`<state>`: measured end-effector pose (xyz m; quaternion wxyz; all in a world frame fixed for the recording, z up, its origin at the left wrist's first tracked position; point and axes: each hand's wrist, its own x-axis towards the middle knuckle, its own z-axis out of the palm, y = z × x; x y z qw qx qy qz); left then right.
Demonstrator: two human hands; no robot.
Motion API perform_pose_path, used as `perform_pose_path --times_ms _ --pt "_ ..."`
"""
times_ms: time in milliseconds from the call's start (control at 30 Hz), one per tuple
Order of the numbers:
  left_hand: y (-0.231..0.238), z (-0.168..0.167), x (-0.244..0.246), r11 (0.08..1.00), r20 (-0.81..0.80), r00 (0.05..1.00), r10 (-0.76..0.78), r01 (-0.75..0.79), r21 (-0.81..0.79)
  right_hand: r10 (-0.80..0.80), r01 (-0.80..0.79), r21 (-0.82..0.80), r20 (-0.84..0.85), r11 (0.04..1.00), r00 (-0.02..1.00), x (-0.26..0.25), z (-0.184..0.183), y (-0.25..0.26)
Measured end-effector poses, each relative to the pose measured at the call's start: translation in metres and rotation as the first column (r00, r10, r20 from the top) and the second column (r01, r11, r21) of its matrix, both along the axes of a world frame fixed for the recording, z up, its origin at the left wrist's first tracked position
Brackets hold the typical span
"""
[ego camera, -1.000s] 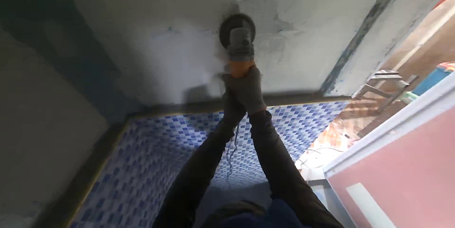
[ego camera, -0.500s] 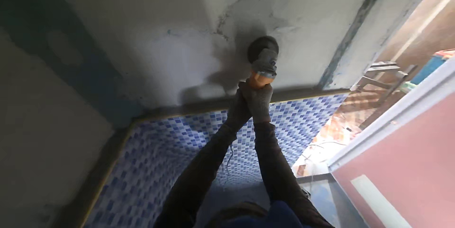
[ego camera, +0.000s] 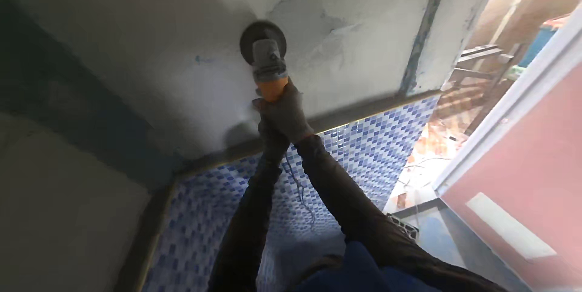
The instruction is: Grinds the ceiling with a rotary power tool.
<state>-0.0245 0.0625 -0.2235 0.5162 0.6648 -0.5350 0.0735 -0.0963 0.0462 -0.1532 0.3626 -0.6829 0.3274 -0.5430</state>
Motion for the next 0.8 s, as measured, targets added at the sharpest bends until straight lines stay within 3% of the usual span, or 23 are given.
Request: perform_pose_path --times_ms 367,600,800 --pt "-0.027 -0.001 -0.052 0.968 0.135 0.973 -0.185 0.157 0.197 -0.236 0.198 0.201 0.182 0.959 0.955 -0.063 -0.042 -0.027" --pt "-0.051 0.018 -0.087 0.908 0.178 0.942 -0.286 0.206 0.365 -0.364 0.287 0.275 0.290 0.918 0.885 -0.100 -0.055 -0.045" --pt "-0.049 0.016 -0.098 0.916 0.153 0.968 -0.197 0.126 0.381 -0.299 0.244 0.245 0.224 0.938 0.928 -0.105 -0.049 -0.048"
